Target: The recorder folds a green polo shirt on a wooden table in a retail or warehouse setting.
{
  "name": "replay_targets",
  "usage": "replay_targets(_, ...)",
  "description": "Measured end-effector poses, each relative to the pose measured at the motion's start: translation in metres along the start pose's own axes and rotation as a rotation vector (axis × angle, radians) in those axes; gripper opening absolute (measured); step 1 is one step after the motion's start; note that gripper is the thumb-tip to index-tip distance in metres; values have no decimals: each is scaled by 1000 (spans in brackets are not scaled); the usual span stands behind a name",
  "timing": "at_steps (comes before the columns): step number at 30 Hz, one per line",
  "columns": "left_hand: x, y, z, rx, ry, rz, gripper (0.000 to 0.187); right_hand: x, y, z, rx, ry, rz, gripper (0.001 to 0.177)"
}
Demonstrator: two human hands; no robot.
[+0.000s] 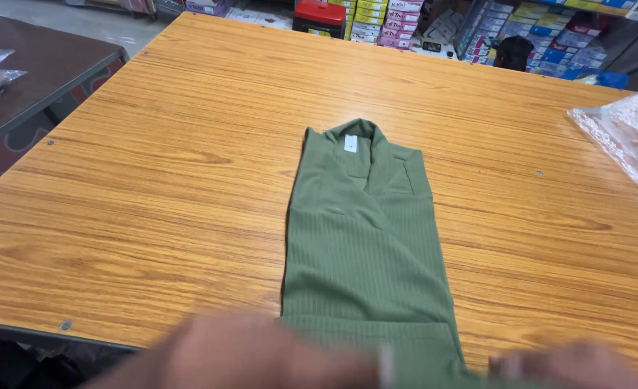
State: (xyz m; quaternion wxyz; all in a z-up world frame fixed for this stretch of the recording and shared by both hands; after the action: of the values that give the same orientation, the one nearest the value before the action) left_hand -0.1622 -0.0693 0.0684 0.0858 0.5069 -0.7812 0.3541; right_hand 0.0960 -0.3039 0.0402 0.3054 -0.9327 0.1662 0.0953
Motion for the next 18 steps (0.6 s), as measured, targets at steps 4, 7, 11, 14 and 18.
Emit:
replay_targets(4,-53,-77,-80,82,170,-198,41,-25,-80,-12,-26,-174,193,24)
replay_targets(7,-129,-116,-87,99,375,-338,43,-22,-154,14,-94,-267,281,24)
replay_targets(11,-238,-134,-60,162,577,-804,55,52,-205,102,-141,-400,410,23)
replay_targets(14,-285,-119,-26,171,616,-917,57,80,-204,145,-164,-327,449,22)
replay_targets(18,-282,-118,-21,278,398,-602,56,72,-200,144,-181,-285,475,22)
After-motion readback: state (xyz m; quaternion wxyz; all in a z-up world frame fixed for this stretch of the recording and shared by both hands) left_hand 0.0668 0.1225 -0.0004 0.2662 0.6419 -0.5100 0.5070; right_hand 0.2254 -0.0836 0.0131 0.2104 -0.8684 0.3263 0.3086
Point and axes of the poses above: each hand's wrist, its own y-axis away from the middle knuckle, its own z-axis out of the palm, x = y × z, the point moved 5 cm from there along -y, towards the middle knuckle, and after that the axes turned 10 degrees about y, right-handed, at the moved point
